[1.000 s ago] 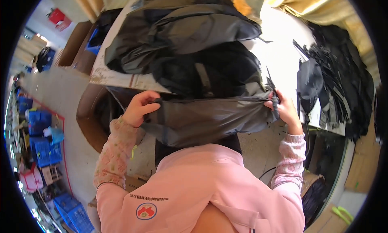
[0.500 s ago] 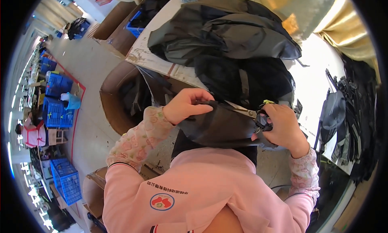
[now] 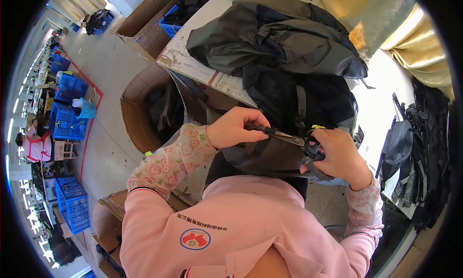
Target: Trimming excess material from a large piece of dark fabric using scissors.
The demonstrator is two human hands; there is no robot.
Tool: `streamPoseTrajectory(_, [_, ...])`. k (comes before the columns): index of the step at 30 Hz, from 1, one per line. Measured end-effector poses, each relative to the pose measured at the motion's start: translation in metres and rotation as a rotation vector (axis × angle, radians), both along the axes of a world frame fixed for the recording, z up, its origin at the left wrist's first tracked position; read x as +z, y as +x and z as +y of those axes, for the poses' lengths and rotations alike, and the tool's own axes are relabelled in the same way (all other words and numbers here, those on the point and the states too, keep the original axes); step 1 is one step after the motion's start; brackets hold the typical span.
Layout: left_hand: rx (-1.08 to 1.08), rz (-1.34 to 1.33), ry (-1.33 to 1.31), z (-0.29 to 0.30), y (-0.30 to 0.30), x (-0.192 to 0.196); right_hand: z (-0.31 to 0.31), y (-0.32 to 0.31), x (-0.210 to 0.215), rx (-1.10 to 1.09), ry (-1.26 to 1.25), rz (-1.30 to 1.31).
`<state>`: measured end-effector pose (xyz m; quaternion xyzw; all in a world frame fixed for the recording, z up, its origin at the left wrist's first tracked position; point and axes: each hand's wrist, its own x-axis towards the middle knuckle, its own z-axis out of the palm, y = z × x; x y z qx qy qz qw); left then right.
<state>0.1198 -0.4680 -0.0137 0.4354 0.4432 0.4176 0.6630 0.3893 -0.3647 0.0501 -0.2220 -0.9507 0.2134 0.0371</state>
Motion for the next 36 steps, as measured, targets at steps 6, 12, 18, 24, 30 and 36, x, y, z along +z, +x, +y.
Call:
streamPoseTrajectory(6, [-0.042, 0.033, 0.014, 0.001, 0.0, 0.004, 0.0, 0.0, 0.005, -0.017, -0.001, -0.034])
streamPoseTrajectory(12, [-0.053, 0.055, 0.069, 0.001, 0.0, 0.006, 0.001, 0.005, 0.004, -0.035, 0.018, -0.086])
streamPoseTrajectory(18, [-0.069, 0.033, 0.099, 0.002, 0.0, 0.001, 0.001, 0.011, 0.004, -0.106, -0.009, -0.042])
streamPoseTrajectory(24, [-0.035, 0.059, 0.069, 0.0, -0.004, 0.003, -0.003, 0.024, 0.005, -0.228, -0.064, -0.025])
streamPoseTrajectory(30, [0.22, 0.238, 0.123, 0.038, -0.05, 0.014, -0.015, 0.056, -0.026, -0.624, -0.091, 0.114])
streamPoseTrajectory(36, [0.348, 0.245, 0.182, 0.081, -0.082, 0.001, -0.04, 0.091, -0.054, -0.72, -0.046, 0.159])
